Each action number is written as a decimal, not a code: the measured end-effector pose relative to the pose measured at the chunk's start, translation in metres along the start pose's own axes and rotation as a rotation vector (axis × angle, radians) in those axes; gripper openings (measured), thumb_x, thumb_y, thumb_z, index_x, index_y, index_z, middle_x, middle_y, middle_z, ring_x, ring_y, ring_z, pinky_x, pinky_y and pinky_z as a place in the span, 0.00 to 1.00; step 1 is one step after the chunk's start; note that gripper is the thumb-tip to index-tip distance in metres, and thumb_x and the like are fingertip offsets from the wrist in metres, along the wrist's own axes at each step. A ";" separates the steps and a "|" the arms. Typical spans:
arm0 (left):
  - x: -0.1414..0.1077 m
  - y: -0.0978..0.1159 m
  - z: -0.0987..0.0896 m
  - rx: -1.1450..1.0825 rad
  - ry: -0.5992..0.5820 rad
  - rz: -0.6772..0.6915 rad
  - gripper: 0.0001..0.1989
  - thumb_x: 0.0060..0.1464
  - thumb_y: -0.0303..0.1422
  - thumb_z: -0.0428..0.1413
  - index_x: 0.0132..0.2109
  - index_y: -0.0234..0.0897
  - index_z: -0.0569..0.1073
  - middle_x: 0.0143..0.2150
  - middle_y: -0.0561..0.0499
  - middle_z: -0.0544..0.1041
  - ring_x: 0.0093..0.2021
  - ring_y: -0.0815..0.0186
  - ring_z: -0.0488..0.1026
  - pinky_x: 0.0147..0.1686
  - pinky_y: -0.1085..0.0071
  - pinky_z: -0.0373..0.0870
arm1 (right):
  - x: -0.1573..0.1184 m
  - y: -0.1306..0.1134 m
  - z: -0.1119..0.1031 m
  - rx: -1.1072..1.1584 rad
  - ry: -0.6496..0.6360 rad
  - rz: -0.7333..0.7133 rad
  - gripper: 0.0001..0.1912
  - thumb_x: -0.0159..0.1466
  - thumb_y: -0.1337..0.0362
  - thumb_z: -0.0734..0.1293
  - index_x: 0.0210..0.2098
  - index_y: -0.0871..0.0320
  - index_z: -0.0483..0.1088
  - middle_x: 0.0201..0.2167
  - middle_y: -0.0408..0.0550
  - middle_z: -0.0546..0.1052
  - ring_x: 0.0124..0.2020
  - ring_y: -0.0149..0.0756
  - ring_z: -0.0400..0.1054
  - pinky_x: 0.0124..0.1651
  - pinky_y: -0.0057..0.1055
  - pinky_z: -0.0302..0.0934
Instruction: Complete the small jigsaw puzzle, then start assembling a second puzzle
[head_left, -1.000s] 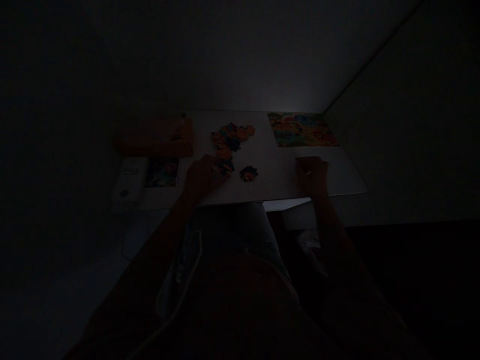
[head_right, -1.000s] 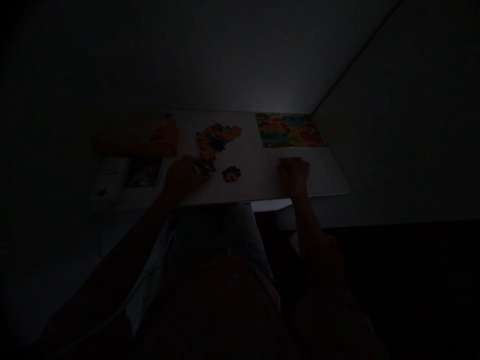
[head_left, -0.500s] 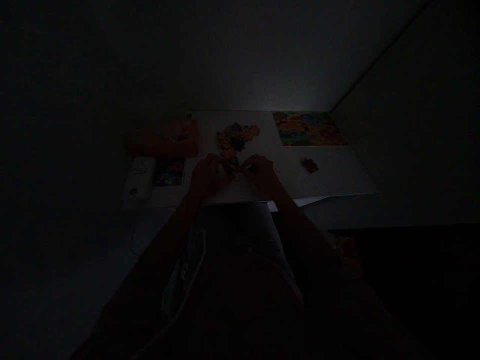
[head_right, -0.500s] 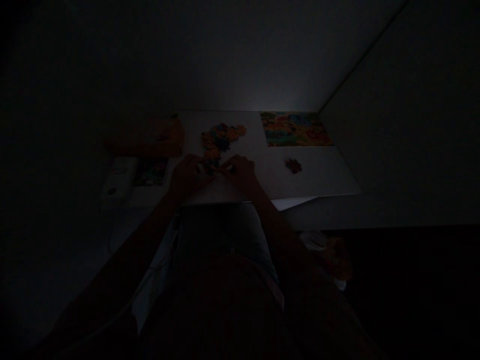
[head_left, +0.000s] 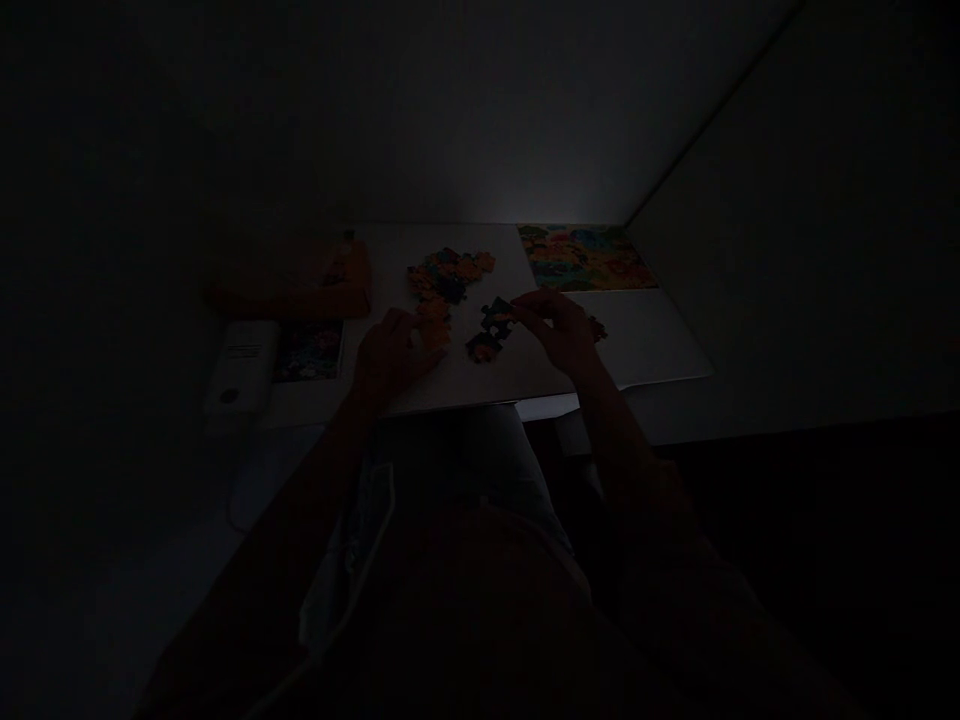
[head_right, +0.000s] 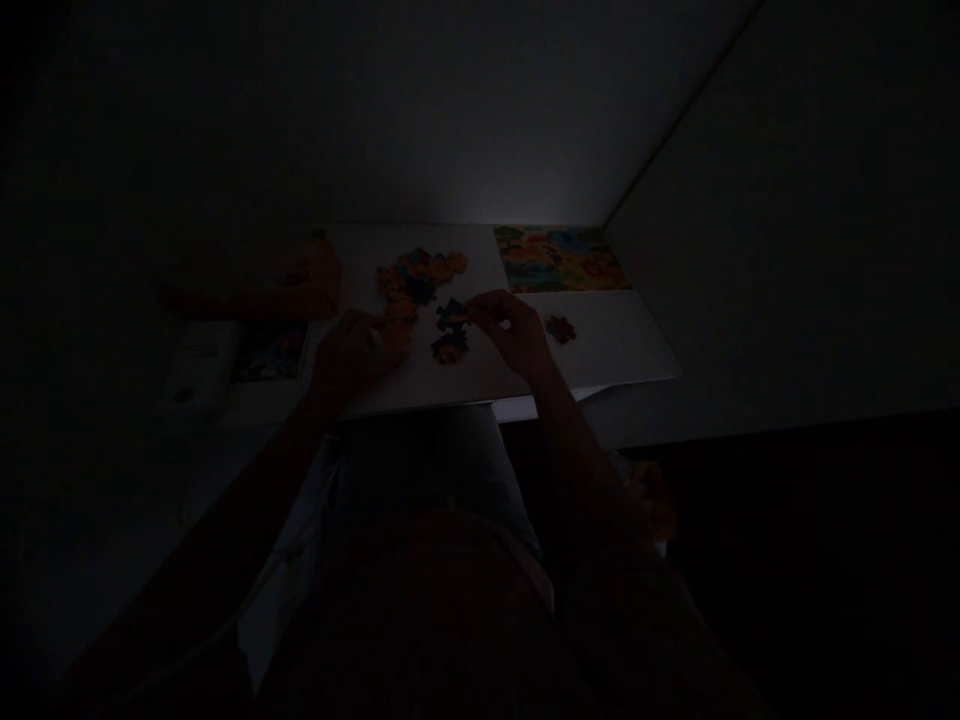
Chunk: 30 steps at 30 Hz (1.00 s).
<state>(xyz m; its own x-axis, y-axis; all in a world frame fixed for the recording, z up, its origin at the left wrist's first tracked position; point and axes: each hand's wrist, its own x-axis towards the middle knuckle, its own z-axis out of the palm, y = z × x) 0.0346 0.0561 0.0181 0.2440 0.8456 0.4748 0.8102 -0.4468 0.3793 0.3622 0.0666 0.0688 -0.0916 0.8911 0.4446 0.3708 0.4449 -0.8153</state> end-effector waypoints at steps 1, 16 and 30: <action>0.000 0.000 0.000 0.003 -0.004 -0.002 0.24 0.67 0.49 0.70 0.61 0.41 0.79 0.59 0.39 0.82 0.45 0.53 0.82 0.50 0.54 0.81 | 0.000 -0.001 -0.003 -0.013 0.001 -0.009 0.21 0.73 0.37 0.77 0.45 0.47 0.85 0.43 0.47 0.89 0.44 0.46 0.83 0.50 0.45 0.76; 0.000 -0.001 0.000 0.001 -0.032 0.012 0.26 0.65 0.47 0.72 0.62 0.39 0.78 0.60 0.38 0.82 0.48 0.53 0.83 0.54 0.54 0.81 | -0.007 0.044 0.029 -0.146 -0.159 0.116 0.17 0.72 0.46 0.76 0.51 0.49 0.87 0.53 0.53 0.89 0.45 0.46 0.81 0.55 0.49 0.77; -0.001 0.001 -0.004 -0.083 -0.078 0.054 0.25 0.70 0.53 0.70 0.62 0.42 0.80 0.58 0.40 0.82 0.43 0.58 0.81 0.52 0.56 0.81 | -0.012 0.001 0.077 -0.452 -0.374 -0.205 0.14 0.78 0.61 0.74 0.61 0.42 0.85 0.63 0.52 0.83 0.65 0.53 0.78 0.68 0.53 0.68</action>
<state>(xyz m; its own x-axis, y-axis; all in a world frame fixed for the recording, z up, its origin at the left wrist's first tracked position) 0.0323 0.0532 0.0211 0.3292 0.8385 0.4342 0.7486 -0.5120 0.4213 0.2924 0.0633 0.0342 -0.4899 0.7989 0.3490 0.6582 0.6014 -0.4529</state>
